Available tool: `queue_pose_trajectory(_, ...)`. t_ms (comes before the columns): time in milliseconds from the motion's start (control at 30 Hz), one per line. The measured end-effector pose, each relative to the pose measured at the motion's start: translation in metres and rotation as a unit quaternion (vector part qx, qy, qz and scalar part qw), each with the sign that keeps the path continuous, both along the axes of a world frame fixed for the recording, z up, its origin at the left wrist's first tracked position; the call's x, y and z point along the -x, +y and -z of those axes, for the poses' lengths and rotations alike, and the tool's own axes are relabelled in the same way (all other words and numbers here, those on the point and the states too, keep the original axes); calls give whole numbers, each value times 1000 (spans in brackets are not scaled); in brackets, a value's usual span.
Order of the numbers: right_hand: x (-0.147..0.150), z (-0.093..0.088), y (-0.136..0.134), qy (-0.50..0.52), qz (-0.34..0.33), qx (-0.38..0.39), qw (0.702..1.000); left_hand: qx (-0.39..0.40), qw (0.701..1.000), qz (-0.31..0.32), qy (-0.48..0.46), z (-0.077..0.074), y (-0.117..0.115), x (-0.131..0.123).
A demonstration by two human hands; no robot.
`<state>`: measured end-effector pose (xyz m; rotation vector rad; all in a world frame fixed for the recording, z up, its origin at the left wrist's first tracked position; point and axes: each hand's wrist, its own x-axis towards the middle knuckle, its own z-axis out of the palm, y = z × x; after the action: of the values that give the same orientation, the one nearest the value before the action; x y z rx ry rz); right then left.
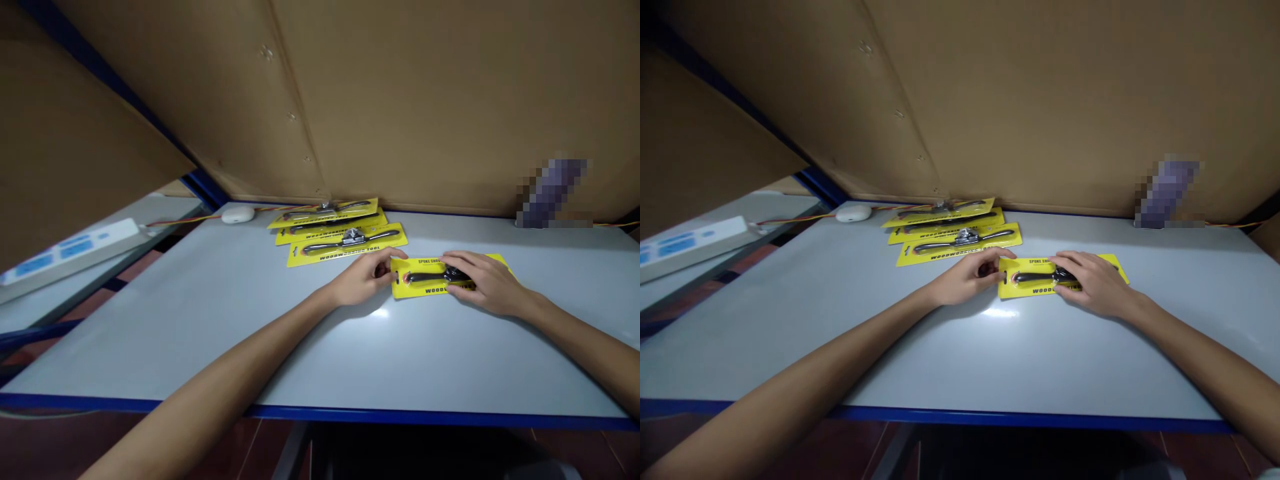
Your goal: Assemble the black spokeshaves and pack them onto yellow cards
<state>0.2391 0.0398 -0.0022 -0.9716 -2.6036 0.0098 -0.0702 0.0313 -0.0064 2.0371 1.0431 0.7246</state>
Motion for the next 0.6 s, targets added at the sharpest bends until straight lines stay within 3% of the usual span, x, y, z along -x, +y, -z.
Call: queue_pose_trajectory(600, 1, 0, 2, 8, -6, 4, 1000, 15, 998, -29, -45, 1, 5, -1)
